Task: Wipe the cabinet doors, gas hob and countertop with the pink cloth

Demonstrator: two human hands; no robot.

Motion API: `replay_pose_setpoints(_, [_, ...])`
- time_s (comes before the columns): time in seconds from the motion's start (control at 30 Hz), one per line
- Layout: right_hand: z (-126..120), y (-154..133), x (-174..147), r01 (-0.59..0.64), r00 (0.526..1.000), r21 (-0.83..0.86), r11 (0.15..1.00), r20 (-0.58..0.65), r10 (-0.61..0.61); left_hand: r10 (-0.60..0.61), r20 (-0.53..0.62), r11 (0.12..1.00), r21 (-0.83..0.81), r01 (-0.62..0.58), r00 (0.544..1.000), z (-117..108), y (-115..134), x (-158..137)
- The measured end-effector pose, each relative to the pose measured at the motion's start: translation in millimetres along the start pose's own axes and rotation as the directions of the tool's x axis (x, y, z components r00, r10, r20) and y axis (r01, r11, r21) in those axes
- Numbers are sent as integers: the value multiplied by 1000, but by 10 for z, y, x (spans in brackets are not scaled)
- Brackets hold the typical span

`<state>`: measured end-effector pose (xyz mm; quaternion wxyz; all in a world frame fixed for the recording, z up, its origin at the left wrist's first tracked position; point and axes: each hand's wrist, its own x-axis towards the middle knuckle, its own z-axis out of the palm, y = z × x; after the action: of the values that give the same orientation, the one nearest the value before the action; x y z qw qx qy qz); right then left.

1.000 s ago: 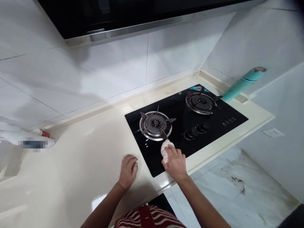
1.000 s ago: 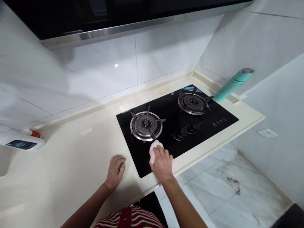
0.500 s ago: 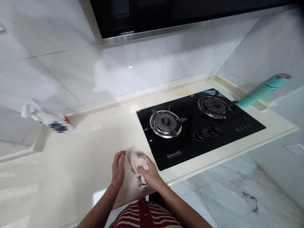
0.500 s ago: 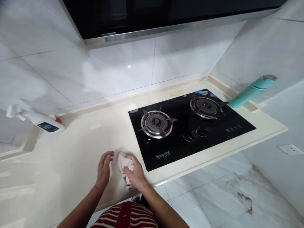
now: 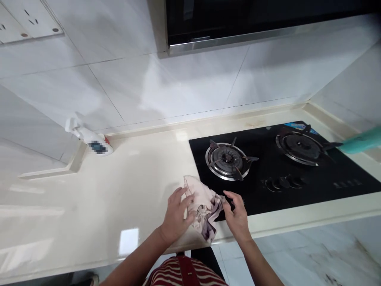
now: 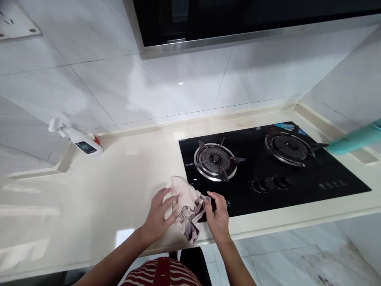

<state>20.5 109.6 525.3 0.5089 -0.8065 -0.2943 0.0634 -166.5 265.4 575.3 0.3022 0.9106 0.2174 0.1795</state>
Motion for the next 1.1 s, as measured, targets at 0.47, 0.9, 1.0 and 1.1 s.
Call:
replay_pose_setpoints(0.47, [96,202,-5,206,958,-210,956,242,-154,109,115,986,117,-123,987,762,-180,377])
replay_pose_setpoints(0.9, [992,-247,678,509,765,-368,779,608,-212,106,11,936,337,-104,994,283,-848,597])
replay_pose_setpoints(1.0, [938,-425,661,500,698,-166,850,658,-282,57,10,925,375,-57,998,74,-852,440])
replay_pose_setpoints(1.1, [690,-405,506,445,722,-18,896,599,-347,19,-27,935,356,-8,999,9,-689,330])
